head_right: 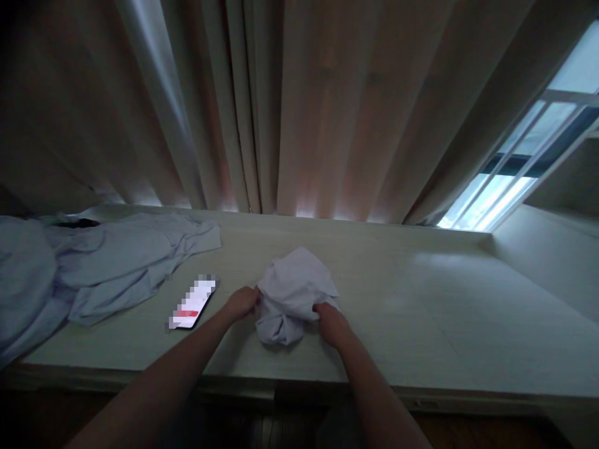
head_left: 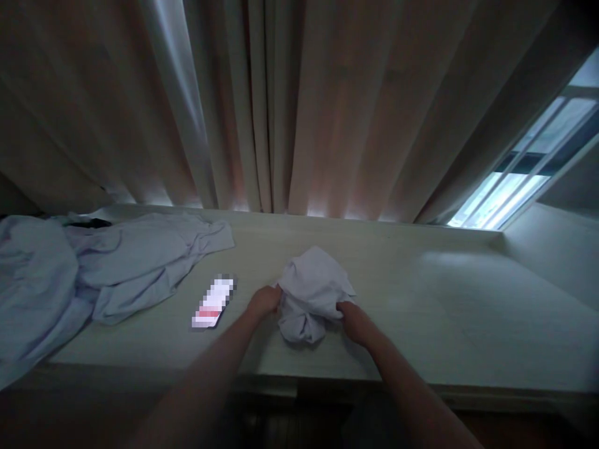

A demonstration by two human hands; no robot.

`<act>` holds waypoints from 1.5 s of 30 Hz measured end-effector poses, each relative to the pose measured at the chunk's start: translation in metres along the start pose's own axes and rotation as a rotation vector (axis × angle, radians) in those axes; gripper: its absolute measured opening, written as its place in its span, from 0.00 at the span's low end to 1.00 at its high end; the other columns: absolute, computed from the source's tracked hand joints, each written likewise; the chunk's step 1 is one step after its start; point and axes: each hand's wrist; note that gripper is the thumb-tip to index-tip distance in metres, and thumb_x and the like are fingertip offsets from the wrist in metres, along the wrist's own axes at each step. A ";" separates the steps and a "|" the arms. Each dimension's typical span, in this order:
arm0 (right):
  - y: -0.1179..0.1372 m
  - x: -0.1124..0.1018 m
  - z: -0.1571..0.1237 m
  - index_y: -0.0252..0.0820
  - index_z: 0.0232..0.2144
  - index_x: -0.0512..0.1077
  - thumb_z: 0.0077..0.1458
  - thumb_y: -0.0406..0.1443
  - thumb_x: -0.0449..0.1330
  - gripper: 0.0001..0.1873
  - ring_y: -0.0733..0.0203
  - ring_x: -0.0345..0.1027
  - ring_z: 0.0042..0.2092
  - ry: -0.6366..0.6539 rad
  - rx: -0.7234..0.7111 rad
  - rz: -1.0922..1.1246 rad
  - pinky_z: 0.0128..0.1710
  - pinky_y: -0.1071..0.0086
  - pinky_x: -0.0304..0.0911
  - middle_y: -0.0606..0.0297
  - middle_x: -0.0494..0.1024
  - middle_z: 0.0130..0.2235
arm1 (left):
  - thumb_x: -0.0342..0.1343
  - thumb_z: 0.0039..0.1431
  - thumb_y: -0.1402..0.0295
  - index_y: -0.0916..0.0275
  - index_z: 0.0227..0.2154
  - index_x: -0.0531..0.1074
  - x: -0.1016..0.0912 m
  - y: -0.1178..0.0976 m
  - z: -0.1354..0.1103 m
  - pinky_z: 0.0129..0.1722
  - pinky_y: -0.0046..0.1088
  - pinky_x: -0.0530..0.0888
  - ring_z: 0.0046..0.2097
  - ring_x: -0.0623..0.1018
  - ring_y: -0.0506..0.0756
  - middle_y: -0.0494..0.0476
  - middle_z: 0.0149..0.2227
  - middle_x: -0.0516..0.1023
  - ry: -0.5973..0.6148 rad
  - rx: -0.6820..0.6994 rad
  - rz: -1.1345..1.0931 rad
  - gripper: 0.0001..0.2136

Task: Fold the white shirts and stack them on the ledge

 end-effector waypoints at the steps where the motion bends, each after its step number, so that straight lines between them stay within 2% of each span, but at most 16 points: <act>1: -0.007 0.000 0.003 0.38 0.40 0.71 0.45 0.23 0.47 0.21 0.58 0.65 0.44 -0.070 0.057 -0.043 0.45 0.67 0.57 0.56 0.73 0.41 | 0.43 0.56 0.60 0.65 0.37 0.71 -0.002 0.001 0.004 0.37 0.31 0.70 0.37 0.77 0.58 0.65 0.33 0.78 -0.044 0.002 0.006 0.17; 3: -0.018 0.001 0.014 0.37 0.45 0.68 0.47 0.23 0.45 0.23 0.56 0.62 0.47 -0.224 0.109 -0.081 0.47 0.65 0.56 0.54 0.70 0.44 | 0.46 0.53 0.65 0.65 0.50 0.63 -0.002 0.001 0.010 0.43 0.31 0.68 0.46 0.73 0.56 0.66 0.48 0.72 -0.177 0.051 -0.025 0.21; 5: -0.022 0.001 0.028 0.36 0.50 0.63 0.51 0.26 0.45 0.24 0.54 0.58 0.51 -0.357 0.122 -0.067 0.50 0.63 0.53 0.52 0.66 0.49 | 0.46 0.50 0.71 0.62 0.54 0.59 0.000 -0.001 0.014 0.48 0.30 0.66 0.52 0.69 0.54 0.61 0.55 0.64 -0.274 0.199 -0.086 0.24; 7: -0.018 0.002 0.043 0.34 0.53 0.59 0.54 0.31 0.45 0.23 0.54 0.53 0.55 -0.387 0.106 -0.004 0.52 0.61 0.50 0.51 0.62 0.54 | 0.45 0.46 0.77 0.59 0.47 0.67 0.002 -0.002 0.015 0.50 0.28 0.64 0.52 0.68 0.52 0.54 0.54 0.67 -0.239 0.381 -0.138 0.22; 9: -0.010 0.005 0.056 0.34 0.52 0.60 0.56 0.36 0.44 0.23 0.55 0.54 0.55 -0.343 0.118 0.094 0.52 0.62 0.51 0.52 0.63 0.54 | 0.43 0.43 0.78 0.58 0.33 0.73 0.004 0.001 0.013 0.48 0.27 0.66 0.47 0.71 0.51 0.51 0.44 0.75 -0.070 0.459 -0.170 0.17; 11: -0.001 0.010 0.063 0.36 0.47 0.66 0.57 0.39 0.43 0.21 0.56 0.61 0.49 -0.249 0.123 0.190 0.48 0.64 0.55 0.54 0.69 0.48 | 0.43 0.45 0.76 0.60 0.27 0.72 0.005 0.005 0.011 0.41 0.27 0.69 0.38 0.75 0.51 0.51 0.33 0.78 0.115 0.385 -0.246 0.13; 13: 0.006 0.015 0.065 0.39 0.37 0.71 0.56 0.43 0.44 0.20 0.58 0.66 0.41 -0.149 0.094 0.249 0.41 0.67 0.58 0.58 0.74 0.39 | 0.43 0.51 0.70 0.61 0.27 0.71 0.005 0.010 0.011 0.34 0.28 0.71 0.30 0.76 0.52 0.52 0.26 0.76 0.183 0.220 -0.316 0.11; 16: 0.009 0.021 0.065 0.39 0.23 0.70 0.56 0.49 0.42 0.26 0.60 0.66 0.30 -0.053 0.085 0.296 0.31 0.70 0.57 0.62 0.73 0.26 | 0.36 0.58 0.57 0.62 0.28 0.70 0.000 0.014 0.021 0.33 0.32 0.70 0.31 0.76 0.55 0.58 0.27 0.76 -0.035 0.026 -0.240 0.20; 18: 0.005 0.024 0.068 0.38 0.23 0.70 0.56 0.49 0.40 0.27 0.59 0.65 0.29 -0.114 0.152 0.278 0.30 0.70 0.57 0.62 0.72 0.24 | 0.35 0.58 0.53 0.63 0.31 0.71 -0.003 0.015 0.032 0.37 0.33 0.69 0.37 0.76 0.57 0.62 0.32 0.76 -0.215 -0.014 -0.153 0.23; 20: -0.002 0.027 0.074 0.37 0.32 0.70 0.55 0.47 0.44 0.22 0.57 0.66 0.35 -0.259 0.232 0.199 0.33 0.69 0.57 0.57 0.74 0.32 | 0.41 0.56 0.53 0.64 0.42 0.67 -0.004 0.013 0.044 0.39 0.31 0.68 0.41 0.75 0.56 0.64 0.39 0.75 -0.283 -0.020 -0.124 0.21; 23: -0.010 0.032 0.083 0.33 0.47 0.63 0.50 0.44 0.52 0.25 0.53 0.63 0.45 -0.314 0.278 0.100 0.39 0.67 0.57 0.48 0.69 0.46 | 0.52 0.50 0.60 0.64 0.56 0.54 -0.001 0.012 0.057 0.41 0.27 0.68 0.43 0.74 0.54 0.62 0.45 0.73 -0.181 0.042 -0.093 0.30; 25: -0.012 0.034 0.086 0.34 0.47 0.62 0.51 0.43 0.52 0.24 0.54 0.64 0.43 -0.200 0.270 0.092 0.38 0.67 0.56 0.49 0.70 0.45 | 0.53 0.48 0.65 0.62 0.55 0.56 0.002 0.012 0.060 0.43 0.25 0.67 0.45 0.73 0.53 0.59 0.46 0.73 -0.073 0.129 -0.008 0.29; 28: -0.011 0.029 0.089 0.38 0.38 0.67 0.54 0.42 0.49 0.15 0.57 0.65 0.36 -0.130 0.272 0.047 0.33 0.69 0.54 0.55 0.73 0.35 | 0.52 0.48 0.69 0.60 0.43 0.69 0.002 0.014 0.059 0.46 0.26 0.65 0.46 0.72 0.54 0.57 0.44 0.74 -0.011 0.194 0.134 0.16; 33: -0.011 -0.012 0.096 0.40 0.29 0.66 0.55 0.41 0.45 0.14 0.62 0.59 0.29 -0.353 0.270 -0.002 0.28 0.71 0.48 0.62 0.69 0.26 | 0.47 0.52 0.69 0.60 0.36 0.71 -0.017 0.016 0.057 0.44 0.29 0.66 0.44 0.72 0.55 0.58 0.40 0.74 -0.196 0.163 0.200 0.11; 37: -0.003 -0.062 0.104 0.40 0.27 0.64 0.55 0.42 0.46 0.14 0.65 0.54 0.26 -0.518 0.177 0.043 0.27 0.71 0.46 0.67 0.64 0.23 | 0.46 0.53 0.70 0.61 0.34 0.70 -0.042 0.003 0.056 0.45 0.29 0.65 0.43 0.70 0.54 0.57 0.37 0.73 -0.417 0.310 0.150 0.09; 45: 0.035 -0.161 0.101 0.33 0.34 0.65 0.55 0.45 0.45 0.20 0.65 0.57 0.32 -0.951 -0.017 0.212 0.33 0.70 0.51 0.63 0.68 0.31 | 0.43 0.54 0.73 0.62 0.40 0.66 -0.087 -0.040 0.033 0.46 0.30 0.66 0.44 0.68 0.53 0.58 0.40 0.68 -0.771 0.448 -0.034 0.12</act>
Point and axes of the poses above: each hand's wrist, its own z-axis towards the middle knuckle, its own x-axis out of the palm, y = z × x
